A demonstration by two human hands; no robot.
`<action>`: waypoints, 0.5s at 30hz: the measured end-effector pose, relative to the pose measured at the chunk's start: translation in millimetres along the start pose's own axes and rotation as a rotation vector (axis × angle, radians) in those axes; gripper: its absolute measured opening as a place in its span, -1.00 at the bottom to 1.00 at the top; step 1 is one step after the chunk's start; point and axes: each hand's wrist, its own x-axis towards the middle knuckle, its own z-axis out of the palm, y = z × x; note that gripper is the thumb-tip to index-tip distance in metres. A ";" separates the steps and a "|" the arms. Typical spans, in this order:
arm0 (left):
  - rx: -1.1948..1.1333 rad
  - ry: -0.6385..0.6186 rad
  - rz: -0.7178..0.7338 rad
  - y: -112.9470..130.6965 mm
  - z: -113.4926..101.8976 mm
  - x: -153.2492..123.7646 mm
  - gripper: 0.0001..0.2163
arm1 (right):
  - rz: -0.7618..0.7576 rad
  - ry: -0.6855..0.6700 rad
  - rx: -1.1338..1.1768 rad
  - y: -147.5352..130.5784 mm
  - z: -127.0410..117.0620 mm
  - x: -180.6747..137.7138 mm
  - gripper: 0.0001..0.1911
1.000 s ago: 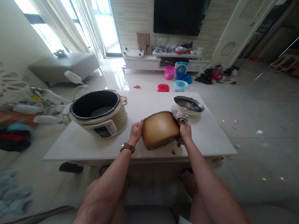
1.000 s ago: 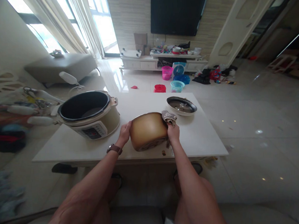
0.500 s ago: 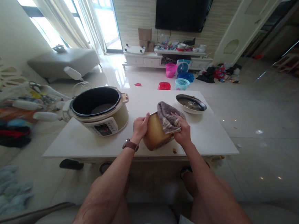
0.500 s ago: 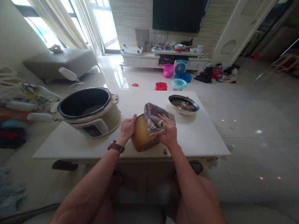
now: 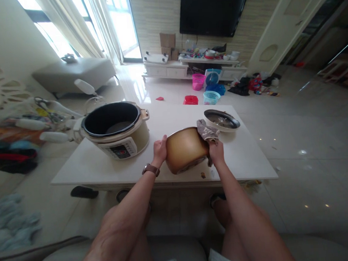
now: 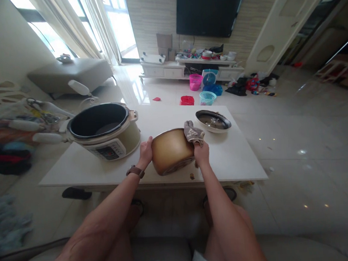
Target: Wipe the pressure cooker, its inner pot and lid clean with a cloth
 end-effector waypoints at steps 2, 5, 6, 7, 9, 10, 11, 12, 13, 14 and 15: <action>-0.014 0.011 -0.005 -8.9 -1.1 0.5 -0.45 | 0.175 0.071 0.013 16.2 -0.9 8.7 -0.57; 0.026 0.040 -0.010 -10.4 -2.0 3.7 -0.54 | 0.274 0.116 0.023 28.7 -3.2 14.5 -0.57; 0.044 0.035 -0.001 -6.8 -2.1 4.9 -0.55 | 0.278 0.124 0.020 29.6 -3.9 14.8 -0.57; 0.059 0.017 0.021 -1.4 -2.1 5.8 -0.56 | 0.276 0.127 0.013 29.2 -4.3 14.4 -0.58; 0.081 -0.048 0.096 12.7 -2.1 6.4 -0.57 | 0.270 0.120 0.002 26.0 -4.6 12.8 -0.57; 0.092 -0.080 0.135 20.0 -2.1 6.0 -0.57 | 0.272 0.109 -0.001 23.8 -4.3 11.9 -0.56; 0.109 -0.107 0.163 26.6 -2.0 5.2 -0.56 | 0.273 0.098 -0.003 21.4 -3.9 10.9 -0.55; 0.135 -0.123 0.177 32.0 -1.9 4.2 -0.54 | 0.269 0.087 -0.007 19.0 -3.3 9.9 -0.54; 0.168 -0.128 0.177 36.1 -1.7 3.1 -0.52 | 0.257 0.080 -0.014 16.4 -2.8 8.8 -0.54; 0.202 -0.121 0.166 38.7 -1.4 2.0 -0.49 | 0.231 0.077 -0.027 13.2 -2.3 7.3 -0.54; 0.235 -0.109 0.152 40.2 -0.9 1.0 -0.47 | 0.191 0.079 -0.044 9.3 -1.9 5.4 -0.55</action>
